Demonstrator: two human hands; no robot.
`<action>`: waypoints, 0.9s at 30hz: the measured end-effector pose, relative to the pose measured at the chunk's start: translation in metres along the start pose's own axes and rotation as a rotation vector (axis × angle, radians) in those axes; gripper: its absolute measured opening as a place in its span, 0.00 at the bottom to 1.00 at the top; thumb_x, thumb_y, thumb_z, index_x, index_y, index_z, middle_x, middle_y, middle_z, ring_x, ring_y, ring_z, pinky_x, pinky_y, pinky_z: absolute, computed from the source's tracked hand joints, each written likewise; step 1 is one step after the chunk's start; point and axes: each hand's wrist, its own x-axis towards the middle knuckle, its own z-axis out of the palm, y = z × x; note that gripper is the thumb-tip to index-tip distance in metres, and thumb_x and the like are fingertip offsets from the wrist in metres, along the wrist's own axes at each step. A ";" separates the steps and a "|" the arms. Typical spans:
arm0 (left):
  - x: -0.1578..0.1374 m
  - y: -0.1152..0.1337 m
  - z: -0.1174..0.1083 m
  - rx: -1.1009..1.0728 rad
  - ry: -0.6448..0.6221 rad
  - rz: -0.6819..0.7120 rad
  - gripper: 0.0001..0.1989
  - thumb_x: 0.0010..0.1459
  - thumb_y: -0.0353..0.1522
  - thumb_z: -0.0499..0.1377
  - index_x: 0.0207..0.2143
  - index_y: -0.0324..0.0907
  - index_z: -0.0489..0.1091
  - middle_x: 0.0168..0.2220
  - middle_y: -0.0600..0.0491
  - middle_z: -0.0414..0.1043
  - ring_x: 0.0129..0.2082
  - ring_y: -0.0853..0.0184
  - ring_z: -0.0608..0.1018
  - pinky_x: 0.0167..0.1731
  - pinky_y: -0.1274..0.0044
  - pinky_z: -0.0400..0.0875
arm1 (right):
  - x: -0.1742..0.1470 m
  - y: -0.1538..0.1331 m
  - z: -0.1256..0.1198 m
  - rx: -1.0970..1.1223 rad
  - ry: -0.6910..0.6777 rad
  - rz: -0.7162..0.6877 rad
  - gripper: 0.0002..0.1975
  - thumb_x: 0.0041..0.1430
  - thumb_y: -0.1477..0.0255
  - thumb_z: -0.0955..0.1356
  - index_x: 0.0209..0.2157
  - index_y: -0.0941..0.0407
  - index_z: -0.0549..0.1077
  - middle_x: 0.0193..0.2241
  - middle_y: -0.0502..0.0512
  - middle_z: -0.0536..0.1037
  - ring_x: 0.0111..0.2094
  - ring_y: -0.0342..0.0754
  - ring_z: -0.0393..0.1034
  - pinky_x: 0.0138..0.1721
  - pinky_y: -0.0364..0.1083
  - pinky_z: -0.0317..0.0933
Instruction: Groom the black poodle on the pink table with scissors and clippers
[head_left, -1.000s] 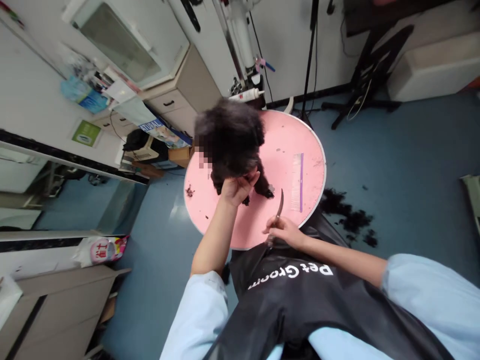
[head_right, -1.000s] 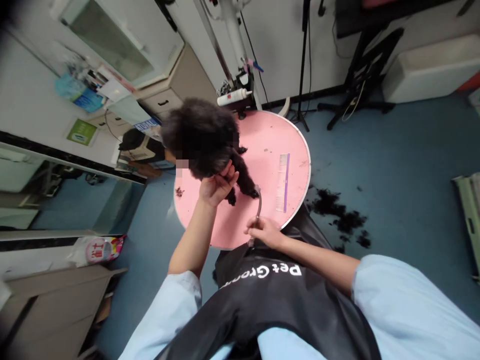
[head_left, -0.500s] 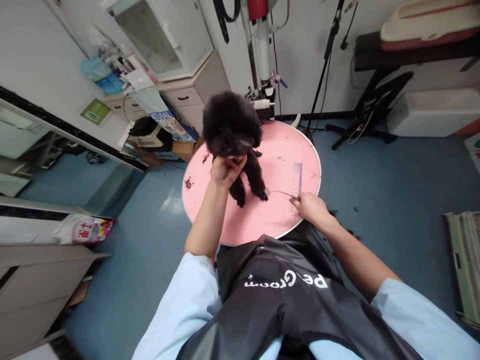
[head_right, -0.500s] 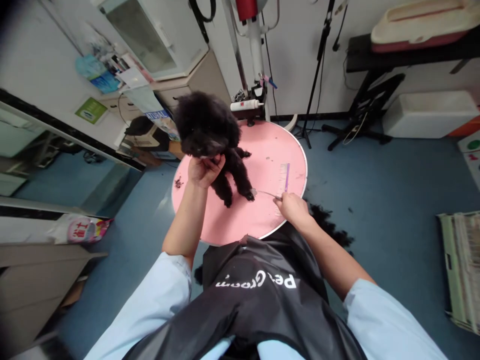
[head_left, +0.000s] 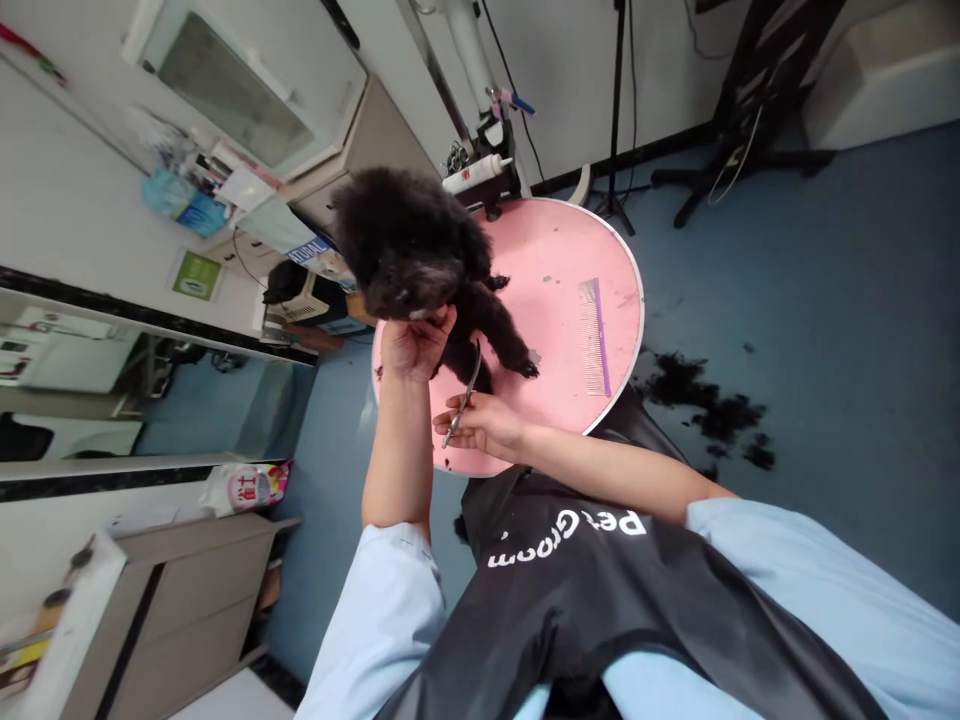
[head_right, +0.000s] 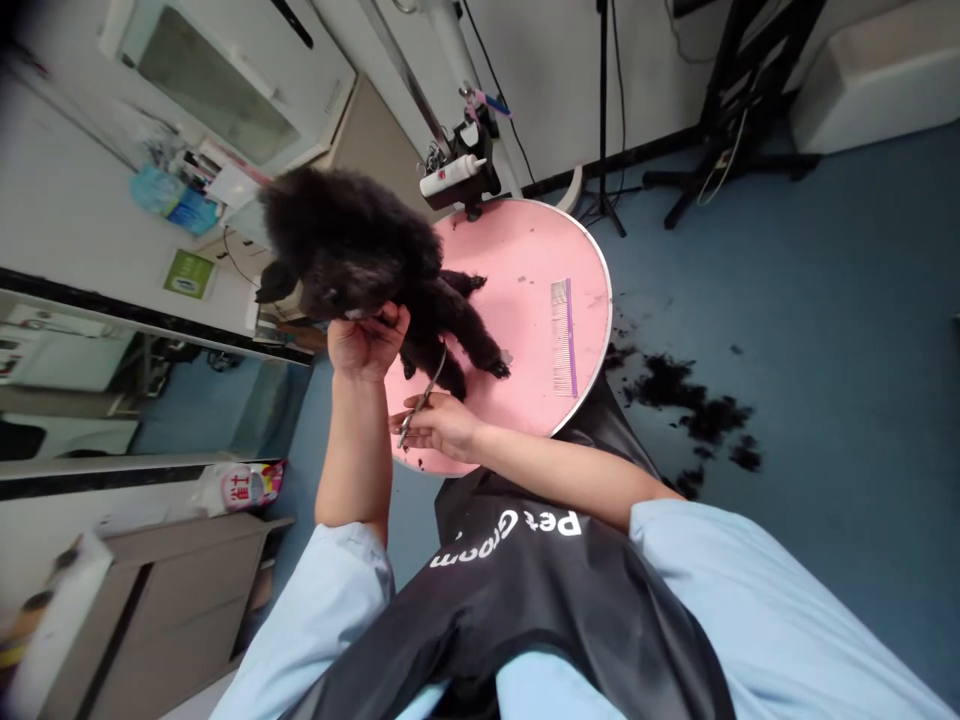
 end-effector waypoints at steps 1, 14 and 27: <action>-0.001 0.001 0.000 0.011 0.001 0.003 0.12 0.54 0.30 0.57 0.19 0.41 0.67 0.19 0.59 0.70 0.23 0.75 0.75 0.44 0.74 0.73 | 0.002 -0.002 -0.001 -0.017 0.008 0.002 0.17 0.48 0.77 0.71 0.38 0.55 0.63 0.33 0.51 0.78 0.36 0.44 0.75 0.38 0.43 0.68; -0.005 0.002 -0.001 0.062 0.039 0.025 0.12 0.55 0.35 0.58 0.20 0.42 0.68 0.20 0.58 0.70 0.24 0.74 0.75 0.45 0.73 0.72 | 0.011 -0.004 -0.086 -0.579 0.153 0.061 0.19 0.43 0.79 0.70 0.40 0.57 0.64 0.29 0.50 0.77 0.27 0.41 0.71 0.28 0.38 0.64; 0.007 -0.072 0.012 -0.476 -0.002 -0.261 0.13 0.59 0.33 0.55 0.22 0.39 0.70 0.22 0.53 0.72 0.31 0.69 0.76 0.49 0.69 0.67 | -0.086 -0.066 -0.110 -1.858 0.595 -0.037 0.16 0.61 0.62 0.61 0.29 0.58 0.72 0.29 0.60 0.77 0.36 0.53 0.73 0.39 0.49 0.62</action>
